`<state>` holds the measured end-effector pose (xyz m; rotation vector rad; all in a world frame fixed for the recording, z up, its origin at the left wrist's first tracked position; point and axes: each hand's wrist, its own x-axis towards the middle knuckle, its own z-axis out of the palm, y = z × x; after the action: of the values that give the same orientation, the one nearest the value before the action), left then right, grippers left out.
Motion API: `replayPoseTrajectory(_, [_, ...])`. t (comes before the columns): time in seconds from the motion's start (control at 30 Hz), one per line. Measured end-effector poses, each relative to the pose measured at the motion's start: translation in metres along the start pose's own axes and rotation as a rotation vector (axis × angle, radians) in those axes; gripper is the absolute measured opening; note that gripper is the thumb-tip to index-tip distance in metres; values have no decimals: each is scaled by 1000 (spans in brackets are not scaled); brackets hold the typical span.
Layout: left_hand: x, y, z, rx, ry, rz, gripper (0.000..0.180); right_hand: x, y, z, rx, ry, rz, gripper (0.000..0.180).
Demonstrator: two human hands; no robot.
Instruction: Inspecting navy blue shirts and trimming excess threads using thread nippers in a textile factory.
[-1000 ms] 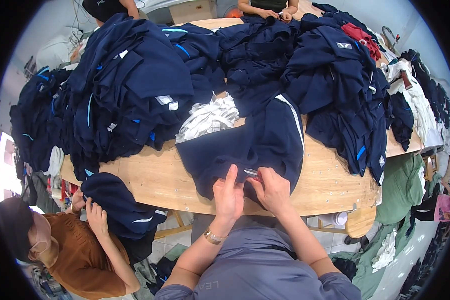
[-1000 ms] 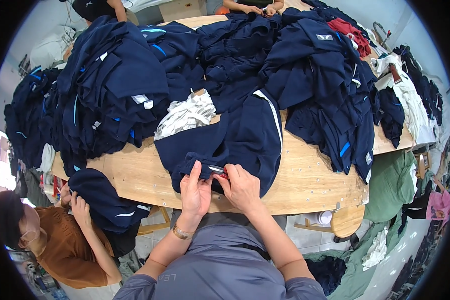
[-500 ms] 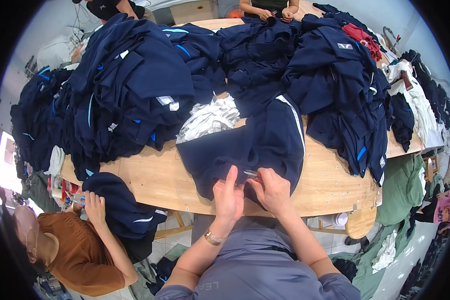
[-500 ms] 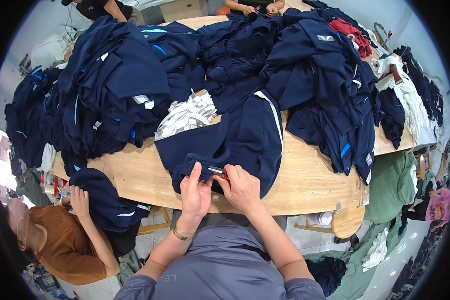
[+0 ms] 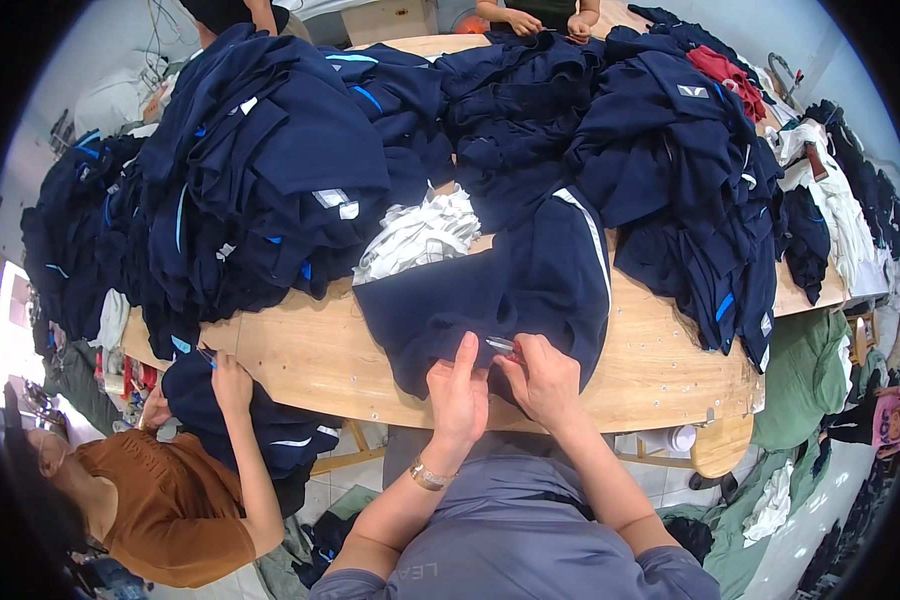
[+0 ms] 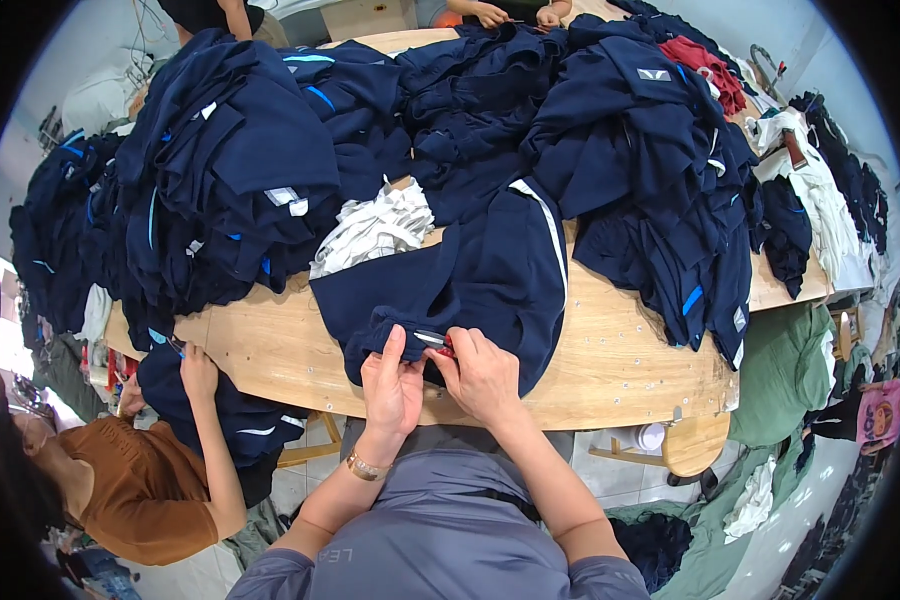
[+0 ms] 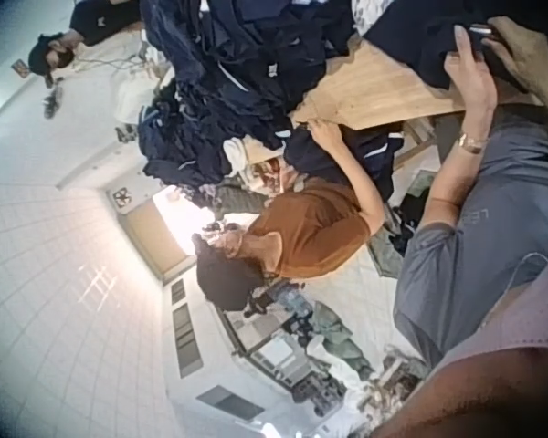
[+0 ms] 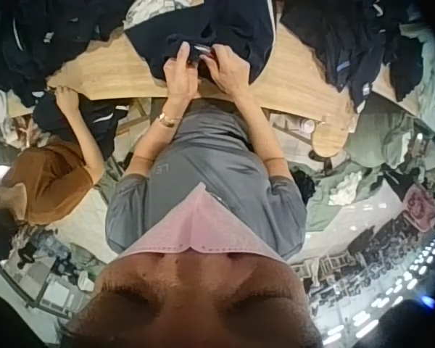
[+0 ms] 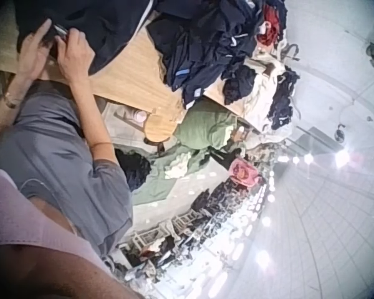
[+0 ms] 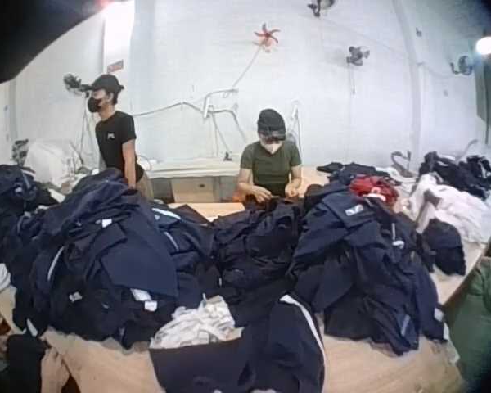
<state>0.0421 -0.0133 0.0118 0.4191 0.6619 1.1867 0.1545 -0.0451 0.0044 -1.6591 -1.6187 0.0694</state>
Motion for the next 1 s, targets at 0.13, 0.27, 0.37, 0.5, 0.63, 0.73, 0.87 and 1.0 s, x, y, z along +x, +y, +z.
replayPoseTrajectory(0.13, [-1,1,1,21,-13,18,11,1,-1,-1,7,-12,6,24])
replayPoseTrajectory(0.27, [0,-1,0,43,-4,45,11,2,-1,-2,10,-16,2,24])
replayPoseTrajectory(0.37, [0,0,0,46,-4,47,11,2,1,-1,9,-13,-8,25])
replayPoseTrajectory(0.5, [2,1,-1,-6,-12,43,11,4,1,0,2,-12,-20,25])
replayPoseTrajectory(0.63, [1,2,-3,-13,-26,34,11,7,-1,-4,-40,-33,-56,25])
replayPoseTrajectory(0.73, [1,2,-2,-7,-10,42,11,8,-1,-5,-28,-41,-54,25])
replayPoseTrajectory(0.87, [0,3,1,-14,8,52,11,6,-1,-2,30,-2,-24,24])
replayPoseTrajectory(1.0, [-1,2,0,0,-15,52,11,5,-2,-3,58,-33,12,24])
